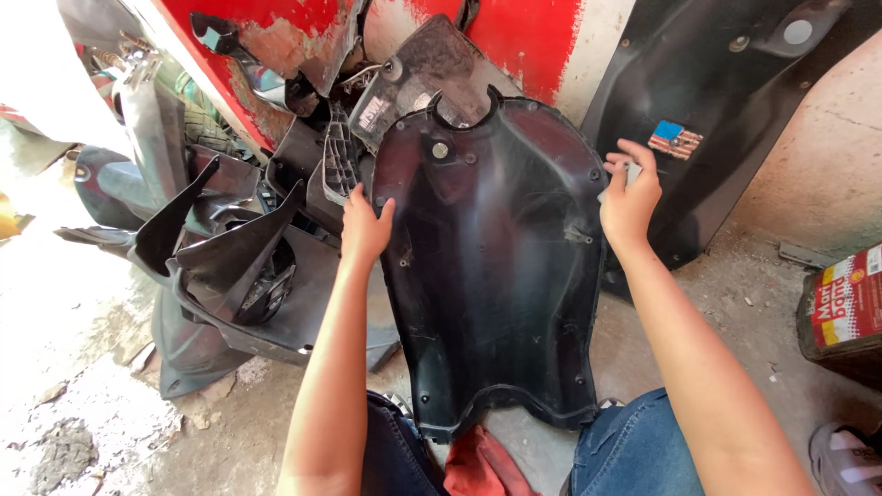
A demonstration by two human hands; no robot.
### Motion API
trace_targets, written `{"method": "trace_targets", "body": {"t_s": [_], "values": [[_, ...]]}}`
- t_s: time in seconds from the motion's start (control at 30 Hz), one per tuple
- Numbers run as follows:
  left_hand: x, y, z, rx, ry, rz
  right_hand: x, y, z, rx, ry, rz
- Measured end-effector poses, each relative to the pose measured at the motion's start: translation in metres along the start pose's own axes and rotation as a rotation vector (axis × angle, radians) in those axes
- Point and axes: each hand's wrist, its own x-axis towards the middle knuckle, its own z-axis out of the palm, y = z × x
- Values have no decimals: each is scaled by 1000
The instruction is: The person sands down black plastic motorcycle body panels using small pieces of sandpaper.
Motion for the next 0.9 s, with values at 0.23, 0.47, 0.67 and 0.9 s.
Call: {"method": "trace_targets", "body": {"t_s": [0.23, 0.47, 0.67, 0.9], "values": [[-35, 133, -50, -226, 89, 565, -24, -78, 37, 965, -418, 489], [-71, 179, -32, -436, -303, 653, -41, -164, 46, 1307, -575, 710], [-40, 141, -4, -559, -295, 606, -29, -124, 54, 1040, -558, 525], [-42, 135, -36, -531, -401, 548, -28, -120, 53, 806, -681, 599]]}}
